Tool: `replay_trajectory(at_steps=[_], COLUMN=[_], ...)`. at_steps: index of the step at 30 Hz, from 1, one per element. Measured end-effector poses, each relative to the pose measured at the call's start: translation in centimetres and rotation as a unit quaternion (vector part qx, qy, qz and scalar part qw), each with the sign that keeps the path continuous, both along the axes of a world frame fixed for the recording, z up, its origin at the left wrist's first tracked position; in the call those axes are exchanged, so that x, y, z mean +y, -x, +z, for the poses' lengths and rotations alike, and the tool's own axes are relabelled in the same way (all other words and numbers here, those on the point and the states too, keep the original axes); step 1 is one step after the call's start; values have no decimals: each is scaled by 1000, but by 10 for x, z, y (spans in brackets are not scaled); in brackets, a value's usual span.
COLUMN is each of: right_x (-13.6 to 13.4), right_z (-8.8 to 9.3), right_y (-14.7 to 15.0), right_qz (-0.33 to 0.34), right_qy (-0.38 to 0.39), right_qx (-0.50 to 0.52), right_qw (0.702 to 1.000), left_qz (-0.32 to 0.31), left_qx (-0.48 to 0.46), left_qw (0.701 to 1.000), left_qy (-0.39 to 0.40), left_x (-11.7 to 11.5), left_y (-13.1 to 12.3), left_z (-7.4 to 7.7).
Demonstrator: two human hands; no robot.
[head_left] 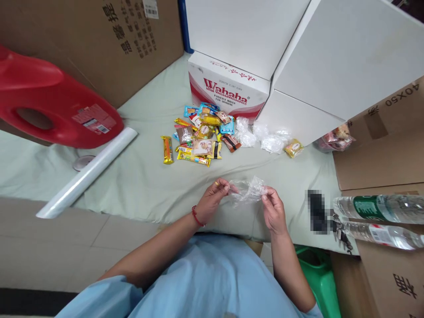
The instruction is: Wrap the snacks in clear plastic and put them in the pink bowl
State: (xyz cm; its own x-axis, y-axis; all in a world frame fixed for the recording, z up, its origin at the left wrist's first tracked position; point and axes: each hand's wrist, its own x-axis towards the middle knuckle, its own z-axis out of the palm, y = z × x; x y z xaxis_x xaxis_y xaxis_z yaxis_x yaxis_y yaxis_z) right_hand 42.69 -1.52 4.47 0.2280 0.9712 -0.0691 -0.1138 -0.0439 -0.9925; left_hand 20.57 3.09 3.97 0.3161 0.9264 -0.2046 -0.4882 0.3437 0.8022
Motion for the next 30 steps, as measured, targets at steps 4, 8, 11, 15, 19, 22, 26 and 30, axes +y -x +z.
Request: replay_trajectory(at_steps=[4, 8, 11, 15, 19, 22, 26, 30], right_x=[4, 6, 7, 10, 6, -2, -11, -10], right_z=[9, 5, -4, -13, -10, -2, 3, 2], right_y=[10, 21, 32, 37, 23, 9, -2, -7], right_qz=[46, 134, 200, 192, 179, 148, 111, 70], right_qy=[29, 81, 122, 152, 194, 225, 251, 248], right_qx=[204, 235, 211, 107, 61, 48, 39, 30], right_qw=[977, 959, 949, 964, 963, 962, 961, 966], left_qz=[6, 12, 38, 96, 117, 122, 56, -120], left_qx=[-49, -52, -53, -57, -70, -72, -63, -6], left_qw=[997, 993, 991, 984, 981, 980, 980, 974], left_qy=[62, 109, 120, 139, 135, 138, 178, 193], left_x=[4, 1, 0, 4, 10, 15, 16, 10], left_y=[1, 1, 5, 17, 26, 29, 31, 30], left_z=[10, 12, 8, 0, -3, -5, -10, -14])
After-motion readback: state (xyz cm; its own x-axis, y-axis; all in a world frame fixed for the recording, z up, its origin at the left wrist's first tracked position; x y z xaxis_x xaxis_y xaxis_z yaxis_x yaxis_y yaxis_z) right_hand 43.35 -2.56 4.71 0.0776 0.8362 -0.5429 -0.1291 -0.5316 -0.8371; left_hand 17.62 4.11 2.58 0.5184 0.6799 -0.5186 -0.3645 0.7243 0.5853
